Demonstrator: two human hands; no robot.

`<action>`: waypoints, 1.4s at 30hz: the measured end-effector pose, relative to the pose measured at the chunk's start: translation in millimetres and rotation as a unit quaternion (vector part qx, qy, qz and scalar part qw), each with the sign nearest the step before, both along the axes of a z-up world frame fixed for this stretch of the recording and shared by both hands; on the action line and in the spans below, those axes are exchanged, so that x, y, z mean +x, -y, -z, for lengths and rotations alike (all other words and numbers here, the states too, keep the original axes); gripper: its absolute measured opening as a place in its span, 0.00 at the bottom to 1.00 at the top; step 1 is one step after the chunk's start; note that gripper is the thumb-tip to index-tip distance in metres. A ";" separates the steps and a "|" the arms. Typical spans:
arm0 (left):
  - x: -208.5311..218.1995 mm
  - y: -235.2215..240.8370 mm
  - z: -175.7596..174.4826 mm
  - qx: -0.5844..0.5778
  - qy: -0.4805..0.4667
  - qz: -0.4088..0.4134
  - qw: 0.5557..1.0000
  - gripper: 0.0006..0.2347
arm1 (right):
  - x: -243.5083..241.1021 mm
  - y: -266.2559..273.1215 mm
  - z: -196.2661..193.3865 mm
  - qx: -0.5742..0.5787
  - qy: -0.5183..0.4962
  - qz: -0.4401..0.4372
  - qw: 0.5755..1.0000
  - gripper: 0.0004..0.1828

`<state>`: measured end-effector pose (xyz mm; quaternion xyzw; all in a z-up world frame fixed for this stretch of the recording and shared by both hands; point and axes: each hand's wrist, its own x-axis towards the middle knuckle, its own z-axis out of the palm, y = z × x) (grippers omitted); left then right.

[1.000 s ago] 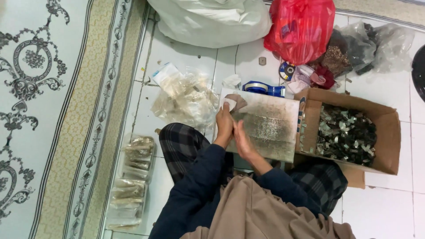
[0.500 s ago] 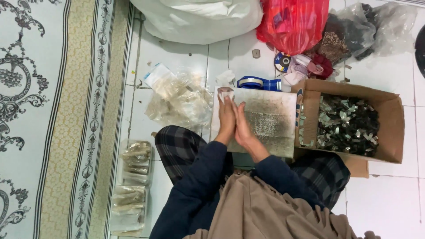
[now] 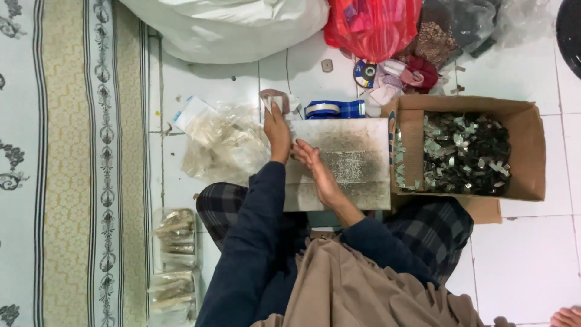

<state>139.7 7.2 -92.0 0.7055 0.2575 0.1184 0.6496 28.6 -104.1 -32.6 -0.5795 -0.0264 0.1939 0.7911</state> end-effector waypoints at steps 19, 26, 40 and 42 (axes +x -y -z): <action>-0.5 210.0 20.2 0.252 0.234 0.338 0.876 0.17 | -7.7 273.8 82.3 -0.215 -0.028 0.311 0.925 0.16; -18.3 326.6 182.7 0.529 0.007 0.585 0.615 0.17 | 18.6 328.2 195.1 -0.480 0.003 0.175 0.860 0.24; -19.9 333.2 215.2 0.678 -0.098 0.568 0.456 0.17 | 36.2 304.7 194.6 -0.501 -0.123 0.042 0.856 0.26; -24.7 328.8 186.7 0.702 -0.089 0.561 0.430 0.07 | 31.3 297.7 189.8 -0.538 -0.169 0.018 0.826 0.27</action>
